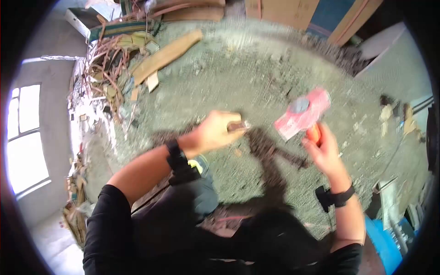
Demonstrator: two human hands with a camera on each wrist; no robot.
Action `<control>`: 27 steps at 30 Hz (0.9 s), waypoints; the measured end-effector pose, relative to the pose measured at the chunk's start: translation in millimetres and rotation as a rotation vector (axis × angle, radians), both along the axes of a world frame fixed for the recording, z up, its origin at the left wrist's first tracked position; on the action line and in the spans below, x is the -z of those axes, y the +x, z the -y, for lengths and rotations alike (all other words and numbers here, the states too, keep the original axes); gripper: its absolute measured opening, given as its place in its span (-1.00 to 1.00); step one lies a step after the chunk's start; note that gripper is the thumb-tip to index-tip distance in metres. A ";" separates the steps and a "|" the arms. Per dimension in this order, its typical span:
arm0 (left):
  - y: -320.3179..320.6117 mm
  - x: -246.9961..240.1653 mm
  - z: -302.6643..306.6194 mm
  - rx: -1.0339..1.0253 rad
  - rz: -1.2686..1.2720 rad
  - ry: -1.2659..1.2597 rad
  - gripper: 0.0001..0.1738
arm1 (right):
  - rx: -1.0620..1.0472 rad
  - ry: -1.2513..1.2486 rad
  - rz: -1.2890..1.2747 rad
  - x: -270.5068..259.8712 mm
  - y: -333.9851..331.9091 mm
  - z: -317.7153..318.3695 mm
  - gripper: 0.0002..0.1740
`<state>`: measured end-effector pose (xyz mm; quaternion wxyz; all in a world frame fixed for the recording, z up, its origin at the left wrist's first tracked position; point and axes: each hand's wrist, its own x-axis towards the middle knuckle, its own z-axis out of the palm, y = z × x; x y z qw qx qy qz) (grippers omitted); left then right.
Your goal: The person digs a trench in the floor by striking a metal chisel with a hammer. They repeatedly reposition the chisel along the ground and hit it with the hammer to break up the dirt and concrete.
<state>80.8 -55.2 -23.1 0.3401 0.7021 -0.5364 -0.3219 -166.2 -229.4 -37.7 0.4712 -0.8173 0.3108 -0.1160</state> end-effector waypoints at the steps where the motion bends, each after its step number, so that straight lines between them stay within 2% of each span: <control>1: -6.7 8.5 3.4 0.014 -0.037 -0.019 -0.72 | 0.017 0.114 0.084 -13.5 8.0 -1.0 -0.66; 2: -10.2 8.2 5.3 0.032 0.018 0.054 -0.78 | 0.022 0.090 0.113 -34.5 19.0 -3.0 -0.67; 3: -16.0 16.0 7.4 0.009 -0.017 0.035 -0.75 | 0.008 0.086 -0.023 -56.4 22.2 -1.3 -0.70; 4: -19.9 19.6 12.1 0.046 0.052 -0.097 -0.73 | -0.018 0.028 -0.030 -70.1 24.2 1.2 -0.72; 8: -22.5 13.4 14.3 -0.031 -0.002 -0.020 -0.70 | -0.011 0.203 0.097 -81.8 17.3 -15.8 -0.78; 10: -26.7 15.3 12.0 -0.096 0.060 -0.046 -0.68 | 0.081 0.445 0.215 -67.0 12.9 -35.9 -0.78; 12: -28.4 20.0 11.9 -0.094 0.162 0.065 -0.75 | 0.082 0.499 0.144 -44.2 18.8 -52.5 -0.76; 14: -28.0 42.6 9.3 -0.036 0.139 -0.073 -0.81 | -0.195 0.329 -0.367 -74.8 35.0 -42.3 -0.79; 15: -29.8 39.6 11.5 -0.030 0.155 -0.084 -0.87 | -0.202 0.322 -0.384 -76.2 29.2 -41.4 -0.79; 17: -30.6 33.2 12.2 -0.061 0.123 -0.085 -0.89 | -0.143 0.175 -0.170 -74.8 24.4 -34.6 -0.83; 18: -31.0 29.1 10.6 -0.068 0.095 -0.071 -0.89 | -0.163 0.172 -0.186 -82.3 23.0 -32.2 -0.83; 21: -29.3 18.7 8.7 -0.088 0.058 -0.004 -0.90 | 0.203 0.506 0.087 -103.2 22.2 -34.1 -0.81; 22: -30.3 17.3 8.0 -0.092 0.055 0.041 -0.89 | 0.208 0.514 0.133 -100.6 27.3 -39.6 -0.92; 24: -28.5 34.0 2.8 -0.059 0.064 -0.032 -0.89 | 0.023 0.278 0.019 -74.9 28.6 -53.2 -0.79; 25: -26.2 33.8 5.6 -0.021 0.081 -0.105 -0.84 | -0.133 0.293 -0.130 -63.1 38.1 -58.1 -0.76; 27: -28.8 29.8 7.3 -0.036 0.043 -0.058 -0.83 | -0.134 0.280 -0.215 -71.3 30.6 -54.2 -0.75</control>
